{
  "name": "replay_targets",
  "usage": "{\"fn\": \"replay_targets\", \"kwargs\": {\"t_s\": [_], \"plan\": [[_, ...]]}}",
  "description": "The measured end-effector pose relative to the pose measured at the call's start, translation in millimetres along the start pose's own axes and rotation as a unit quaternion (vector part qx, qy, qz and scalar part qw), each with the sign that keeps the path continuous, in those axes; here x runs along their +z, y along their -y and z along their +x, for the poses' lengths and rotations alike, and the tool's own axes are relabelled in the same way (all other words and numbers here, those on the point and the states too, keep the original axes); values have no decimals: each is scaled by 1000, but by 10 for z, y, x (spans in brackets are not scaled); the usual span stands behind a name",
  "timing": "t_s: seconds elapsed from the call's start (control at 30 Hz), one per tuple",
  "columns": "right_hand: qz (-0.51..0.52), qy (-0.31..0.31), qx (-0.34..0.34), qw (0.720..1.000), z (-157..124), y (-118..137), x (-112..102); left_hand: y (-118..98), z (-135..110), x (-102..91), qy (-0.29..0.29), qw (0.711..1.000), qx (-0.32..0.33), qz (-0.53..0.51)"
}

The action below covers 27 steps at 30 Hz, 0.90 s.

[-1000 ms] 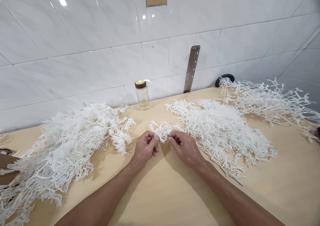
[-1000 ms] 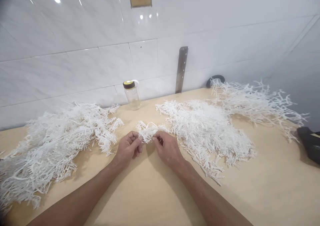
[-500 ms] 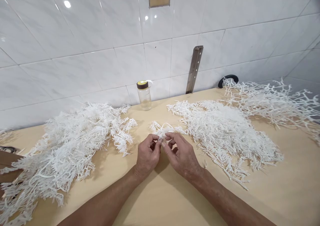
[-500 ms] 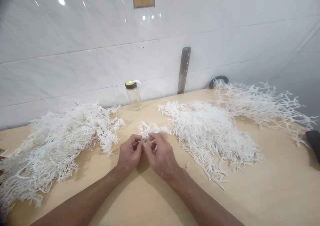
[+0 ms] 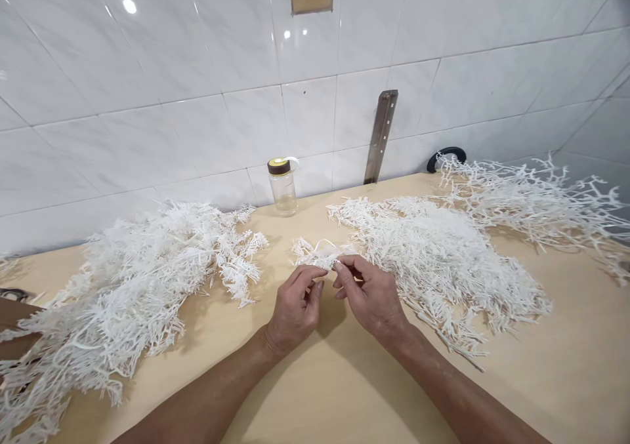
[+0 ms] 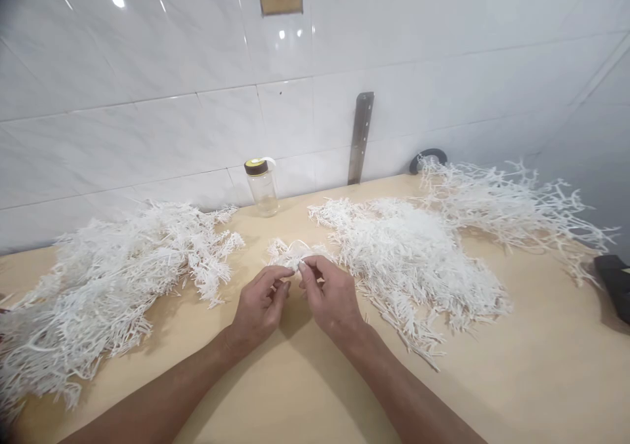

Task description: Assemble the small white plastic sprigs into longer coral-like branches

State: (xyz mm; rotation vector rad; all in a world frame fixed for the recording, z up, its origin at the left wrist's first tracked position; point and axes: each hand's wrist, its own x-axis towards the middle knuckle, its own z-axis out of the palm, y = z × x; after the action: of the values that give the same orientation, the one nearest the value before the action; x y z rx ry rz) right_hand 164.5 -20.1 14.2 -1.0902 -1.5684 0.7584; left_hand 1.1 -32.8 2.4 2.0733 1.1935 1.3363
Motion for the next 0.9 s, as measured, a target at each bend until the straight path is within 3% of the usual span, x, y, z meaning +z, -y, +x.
{"fn": "replay_targets", "kwargs": {"t_s": [0.23, 0.33, 0.6, 0.8, 0.9], "plan": [[123, 76, 84, 986, 47, -73, -78, -118, 77, -75, -61, 998, -18, 12], [138, 95, 87, 982, 49, -101, -83, -182, 147, -127, -45, 998, -14, 37], [154, 144, 41, 977, 69, 36, -168, -278, 446, -362, 85, 993, 46, 72], [161, 186, 28, 969, 89, 52, -219, -335, 749, -475, 278, 959, -44, -24], [153, 191, 28, 969, 103, 66, -258, -328, 859, -471, 325, 942, -68, -44]]}}
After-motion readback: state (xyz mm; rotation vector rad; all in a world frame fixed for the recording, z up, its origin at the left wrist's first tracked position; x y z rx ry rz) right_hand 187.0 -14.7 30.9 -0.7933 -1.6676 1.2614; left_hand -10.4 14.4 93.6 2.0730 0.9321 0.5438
